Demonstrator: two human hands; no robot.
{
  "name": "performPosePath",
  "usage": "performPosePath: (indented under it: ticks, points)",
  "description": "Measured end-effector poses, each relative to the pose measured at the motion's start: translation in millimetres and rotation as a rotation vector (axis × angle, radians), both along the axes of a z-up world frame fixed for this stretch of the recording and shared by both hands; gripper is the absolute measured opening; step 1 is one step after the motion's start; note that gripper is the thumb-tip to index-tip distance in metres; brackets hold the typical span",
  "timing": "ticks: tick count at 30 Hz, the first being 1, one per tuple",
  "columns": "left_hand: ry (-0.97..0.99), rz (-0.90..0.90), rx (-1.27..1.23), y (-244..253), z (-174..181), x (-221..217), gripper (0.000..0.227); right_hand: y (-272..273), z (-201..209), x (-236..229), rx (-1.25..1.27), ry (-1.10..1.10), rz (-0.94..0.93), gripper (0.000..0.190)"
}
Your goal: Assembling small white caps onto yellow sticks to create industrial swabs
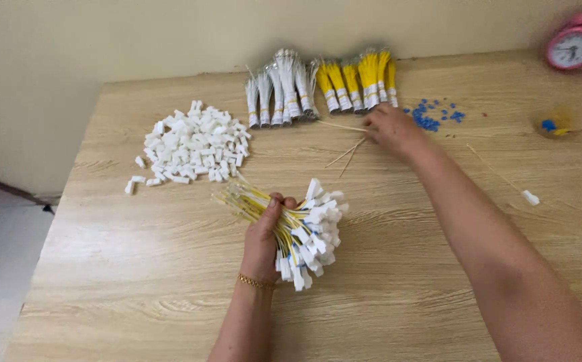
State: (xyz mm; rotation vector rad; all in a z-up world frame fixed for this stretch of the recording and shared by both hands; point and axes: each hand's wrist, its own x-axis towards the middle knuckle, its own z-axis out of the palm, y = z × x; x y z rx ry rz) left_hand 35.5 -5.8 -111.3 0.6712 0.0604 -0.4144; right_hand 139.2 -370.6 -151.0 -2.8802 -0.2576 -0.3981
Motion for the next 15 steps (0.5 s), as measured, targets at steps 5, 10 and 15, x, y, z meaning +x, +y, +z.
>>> performPosePath:
  ticks: [5,10,15]
  points:
    - [0.020,0.023,-0.044,-3,6,0,0.019,8,-1,-20,-0.117,0.034,-0.097,0.021]
    - [-0.029,0.004,0.046,-11,12,-4,0.024,32,36,-59,-0.022,0.033,-0.224,0.024]
    - [-0.157,-0.013,0.205,-21,27,-21,0.025,128,146,-131,0.988,0.029,-0.113,0.010]
